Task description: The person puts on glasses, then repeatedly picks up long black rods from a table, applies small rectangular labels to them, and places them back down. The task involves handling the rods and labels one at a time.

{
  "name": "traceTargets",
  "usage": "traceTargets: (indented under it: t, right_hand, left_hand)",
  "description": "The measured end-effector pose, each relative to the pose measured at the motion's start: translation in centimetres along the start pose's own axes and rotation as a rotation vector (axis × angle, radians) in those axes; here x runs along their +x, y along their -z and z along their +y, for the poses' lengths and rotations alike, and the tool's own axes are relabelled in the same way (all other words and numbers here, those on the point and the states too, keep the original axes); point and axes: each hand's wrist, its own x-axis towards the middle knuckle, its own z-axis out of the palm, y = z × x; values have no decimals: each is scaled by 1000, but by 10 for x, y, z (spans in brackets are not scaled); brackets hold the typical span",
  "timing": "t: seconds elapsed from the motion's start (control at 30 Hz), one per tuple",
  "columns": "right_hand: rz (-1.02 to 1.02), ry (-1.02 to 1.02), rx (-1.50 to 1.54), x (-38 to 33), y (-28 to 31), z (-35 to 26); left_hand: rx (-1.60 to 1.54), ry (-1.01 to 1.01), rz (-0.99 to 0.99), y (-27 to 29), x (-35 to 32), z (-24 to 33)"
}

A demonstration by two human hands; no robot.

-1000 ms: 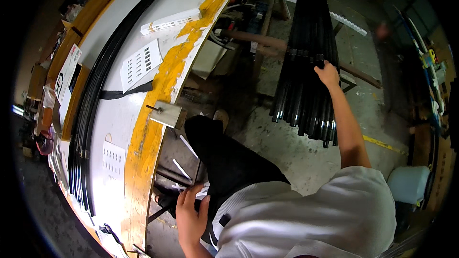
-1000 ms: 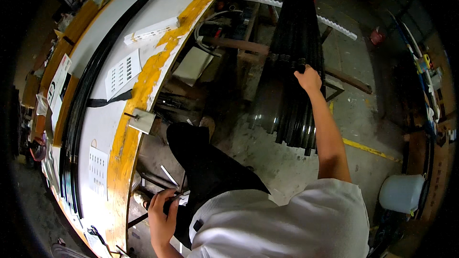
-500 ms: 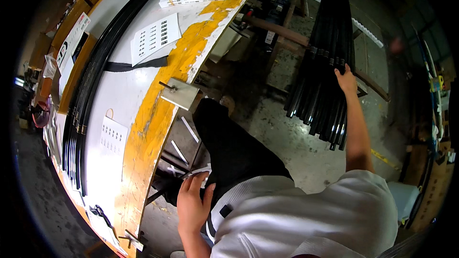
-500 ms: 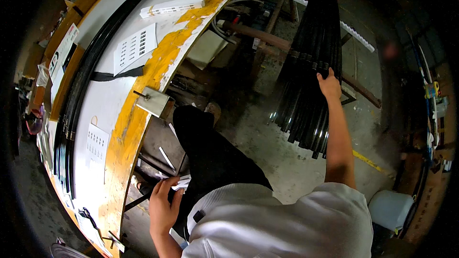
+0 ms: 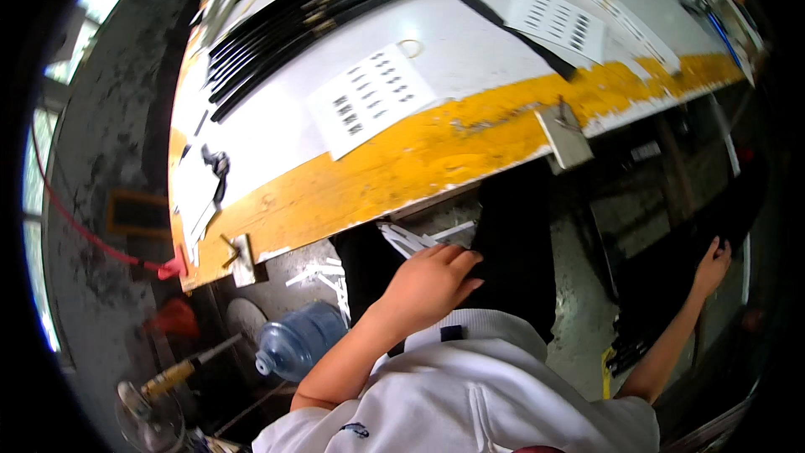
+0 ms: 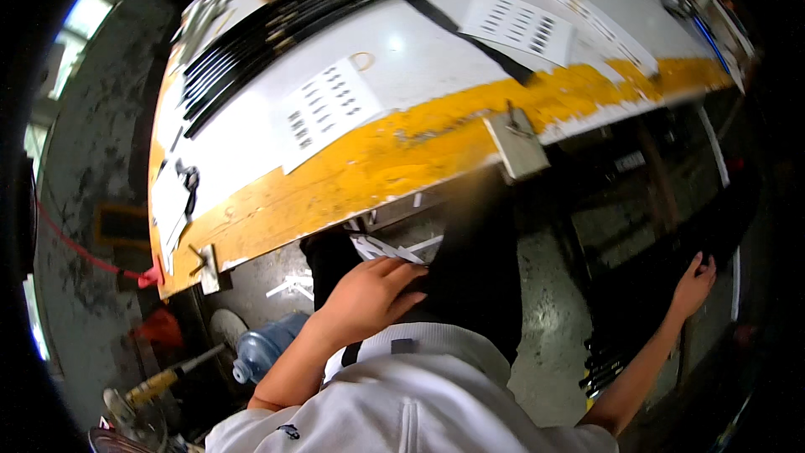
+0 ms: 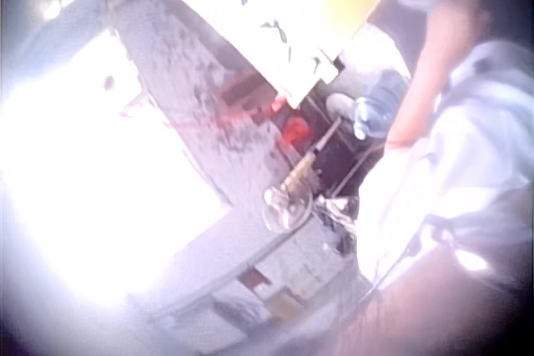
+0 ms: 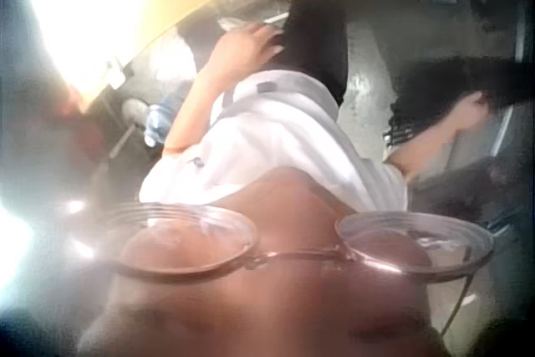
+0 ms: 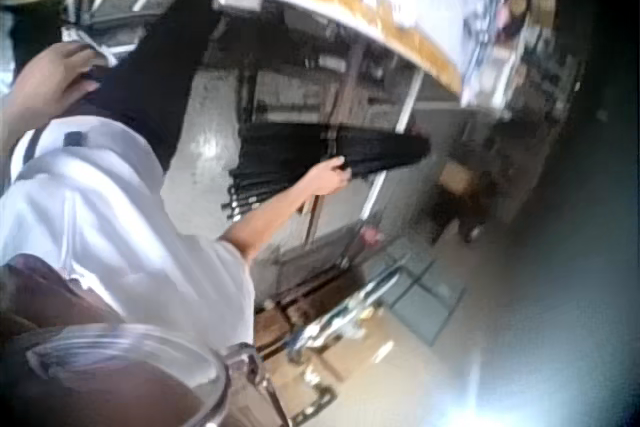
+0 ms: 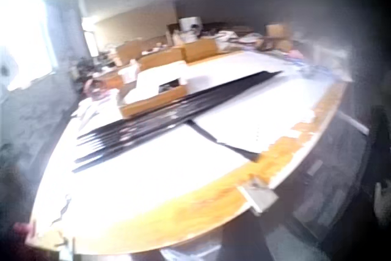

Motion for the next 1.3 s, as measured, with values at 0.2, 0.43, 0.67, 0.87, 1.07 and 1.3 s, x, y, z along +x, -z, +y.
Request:
traceTargets:
  t: [0.2,0.43,0.67,0.87,1.07,1.3]
  right_hand:
    - [-83,747,464,-9,45,-269]
    - [49,1498,459,-64,31,-539]
    - [72,1528,301,-63,-34,-678]
    - [40,1497,178,-66,-41,-708]
    - [178,1596,94,-55,-50,-711]
    - [182,1560,188,-45,-21,-684]
  left_hand:
    - [-24,-19,73,3,-4,-5]
    - [-51,89,295,29,-39,-24]
    - [-89,259,480,63,-86,-30]
    - [-70,215,608,80,-91,-44]
    - [-31,119,621,95,-73,-50]
    - [114,117,678,110,-65,-41]
